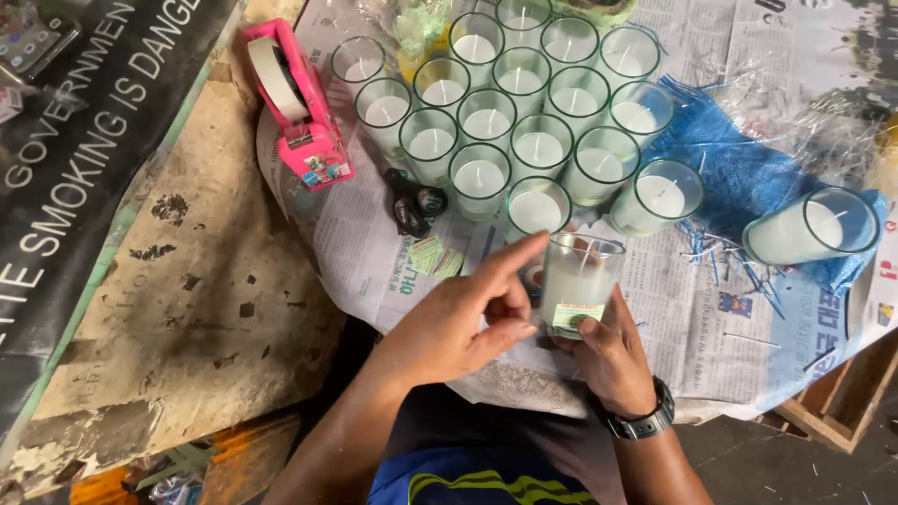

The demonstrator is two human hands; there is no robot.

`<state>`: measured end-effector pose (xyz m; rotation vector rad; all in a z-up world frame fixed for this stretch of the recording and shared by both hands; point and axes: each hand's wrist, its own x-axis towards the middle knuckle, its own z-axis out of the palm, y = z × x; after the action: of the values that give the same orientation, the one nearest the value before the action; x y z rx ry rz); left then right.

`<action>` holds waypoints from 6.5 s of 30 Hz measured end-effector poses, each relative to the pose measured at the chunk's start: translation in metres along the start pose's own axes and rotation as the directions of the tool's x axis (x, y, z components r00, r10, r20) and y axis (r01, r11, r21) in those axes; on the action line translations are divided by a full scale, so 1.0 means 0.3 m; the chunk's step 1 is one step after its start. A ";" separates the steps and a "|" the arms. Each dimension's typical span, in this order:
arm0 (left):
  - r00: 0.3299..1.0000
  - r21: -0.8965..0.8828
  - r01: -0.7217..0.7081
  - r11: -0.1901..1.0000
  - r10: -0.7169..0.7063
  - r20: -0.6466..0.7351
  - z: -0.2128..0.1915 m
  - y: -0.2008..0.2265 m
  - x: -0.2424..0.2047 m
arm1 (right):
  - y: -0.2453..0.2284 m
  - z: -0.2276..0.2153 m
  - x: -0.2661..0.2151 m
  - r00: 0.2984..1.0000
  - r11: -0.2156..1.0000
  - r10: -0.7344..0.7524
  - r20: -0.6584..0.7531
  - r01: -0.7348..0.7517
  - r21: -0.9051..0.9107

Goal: The person labels small glass candle holders by applying a sticker to the side of each glass. They pick up a candle, apply the label, smooth it down, and then place it back on the table among other identical candles.

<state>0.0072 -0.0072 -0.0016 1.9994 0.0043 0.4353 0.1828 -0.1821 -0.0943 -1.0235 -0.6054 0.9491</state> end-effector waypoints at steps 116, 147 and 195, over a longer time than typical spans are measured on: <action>-0.097 -0.096 0.216 0.972 -0.077 -0.992 -0.375 -0.765 -0.003 | -0.038 0.049 0.004 0.999 0.998 -0.019 -0.029 0.021 0.062; 0.997 0.288 0.023 0.957 -0.002 -0.071 0.117 0.032 0.068 | 0.040 -0.029 -0.004 0.991 0.962 0.032 0.132 0.005 -0.273; 0.983 0.625 0.031 0.780 0.089 -0.160 0.108 -0.031 0.090 | -0.009 0.030 -0.002 0.993 0.863 -0.040 0.107 0.089 -0.497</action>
<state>0.0441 -0.0259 -0.0141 2.6130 0.2676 0.7058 0.1762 -0.1791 -0.0881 -1.4165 -0.9948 0.7970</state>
